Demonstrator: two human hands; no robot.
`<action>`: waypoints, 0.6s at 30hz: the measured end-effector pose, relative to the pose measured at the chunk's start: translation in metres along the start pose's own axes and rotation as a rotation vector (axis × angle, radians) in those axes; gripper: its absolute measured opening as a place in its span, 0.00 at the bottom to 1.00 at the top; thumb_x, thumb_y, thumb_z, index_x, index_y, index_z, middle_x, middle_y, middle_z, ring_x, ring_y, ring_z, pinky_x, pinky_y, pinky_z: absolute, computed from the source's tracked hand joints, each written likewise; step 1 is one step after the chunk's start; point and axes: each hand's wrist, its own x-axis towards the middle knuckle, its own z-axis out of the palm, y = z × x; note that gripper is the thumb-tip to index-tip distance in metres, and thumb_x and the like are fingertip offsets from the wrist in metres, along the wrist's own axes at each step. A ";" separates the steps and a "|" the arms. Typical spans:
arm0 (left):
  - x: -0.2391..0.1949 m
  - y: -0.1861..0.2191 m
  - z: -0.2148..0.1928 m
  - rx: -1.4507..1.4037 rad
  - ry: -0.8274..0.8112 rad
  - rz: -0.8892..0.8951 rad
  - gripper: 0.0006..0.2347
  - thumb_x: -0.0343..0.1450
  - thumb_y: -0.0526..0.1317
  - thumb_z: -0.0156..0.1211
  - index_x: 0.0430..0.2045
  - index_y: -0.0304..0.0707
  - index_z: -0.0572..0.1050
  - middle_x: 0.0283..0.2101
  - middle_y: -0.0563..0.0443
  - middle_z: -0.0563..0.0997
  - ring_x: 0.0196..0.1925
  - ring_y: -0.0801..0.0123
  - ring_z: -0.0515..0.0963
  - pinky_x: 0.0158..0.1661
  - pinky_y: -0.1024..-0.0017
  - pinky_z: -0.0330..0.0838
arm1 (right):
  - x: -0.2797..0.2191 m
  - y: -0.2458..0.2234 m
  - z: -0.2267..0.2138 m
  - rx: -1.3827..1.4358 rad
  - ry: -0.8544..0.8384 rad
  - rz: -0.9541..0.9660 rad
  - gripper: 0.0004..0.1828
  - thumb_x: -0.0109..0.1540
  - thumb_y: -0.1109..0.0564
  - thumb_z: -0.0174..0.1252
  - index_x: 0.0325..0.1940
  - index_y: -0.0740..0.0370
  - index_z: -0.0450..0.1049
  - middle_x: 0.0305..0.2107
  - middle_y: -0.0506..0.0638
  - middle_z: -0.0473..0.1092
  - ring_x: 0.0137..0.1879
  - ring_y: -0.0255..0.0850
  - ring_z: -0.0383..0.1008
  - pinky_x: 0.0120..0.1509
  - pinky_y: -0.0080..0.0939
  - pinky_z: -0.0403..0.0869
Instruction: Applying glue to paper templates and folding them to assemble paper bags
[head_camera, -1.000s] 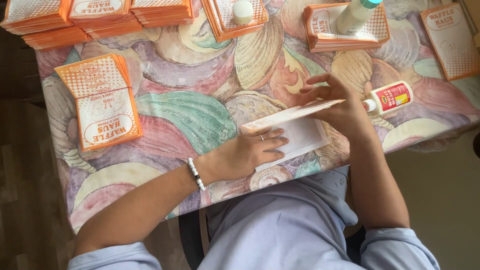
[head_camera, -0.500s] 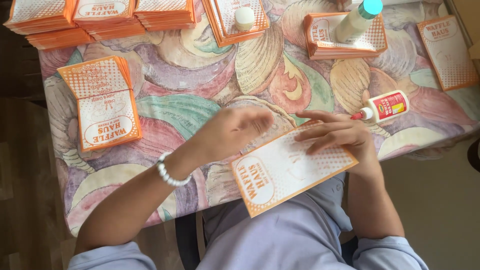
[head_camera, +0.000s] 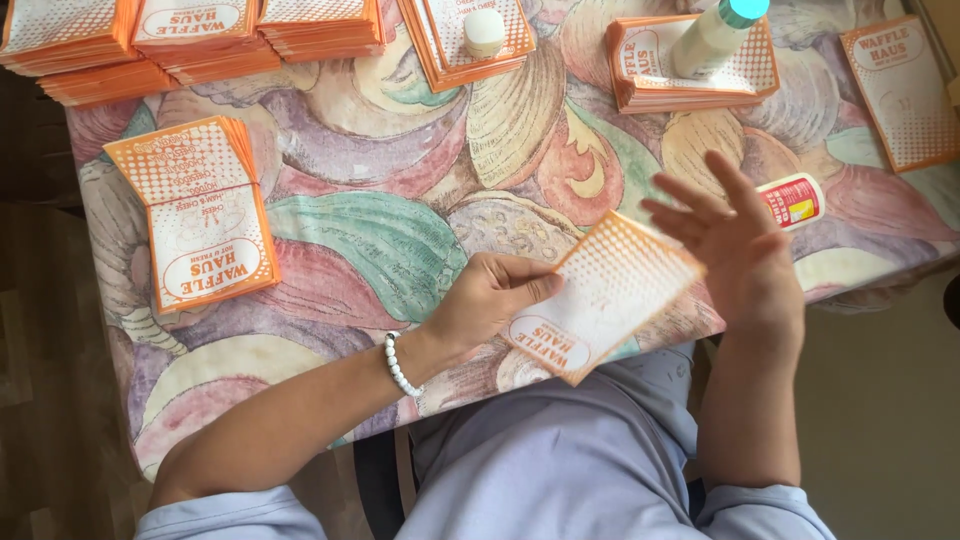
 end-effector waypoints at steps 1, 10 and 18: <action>-0.003 0.000 0.002 0.001 -0.001 -0.003 0.10 0.69 0.33 0.66 0.43 0.30 0.83 0.46 0.45 0.86 0.43 0.77 0.82 0.44 0.81 0.78 | -0.002 0.011 0.002 0.002 0.003 0.001 0.50 0.68 0.23 0.48 0.81 0.56 0.47 0.70 0.71 0.57 0.72 0.62 0.65 0.82 0.69 0.63; -0.012 0.005 0.008 -0.014 0.155 0.192 0.08 0.70 0.33 0.66 0.41 0.30 0.83 0.42 0.48 0.86 0.45 0.76 0.81 0.49 0.79 0.78 | -0.001 0.022 0.046 -0.298 0.485 -0.095 0.41 0.56 0.52 0.69 0.72 0.61 0.64 0.70 0.52 0.62 0.85 0.48 0.19 0.84 0.60 0.23; -0.014 0.082 0.042 0.327 0.112 0.499 0.09 0.72 0.40 0.64 0.42 0.36 0.81 0.42 0.49 0.86 0.42 0.76 0.85 0.49 0.80 0.82 | -0.010 -0.015 0.072 -0.458 0.504 -0.112 0.46 0.54 0.65 0.72 0.74 0.74 0.61 0.59 0.63 0.71 0.52 0.40 0.75 0.56 0.32 0.76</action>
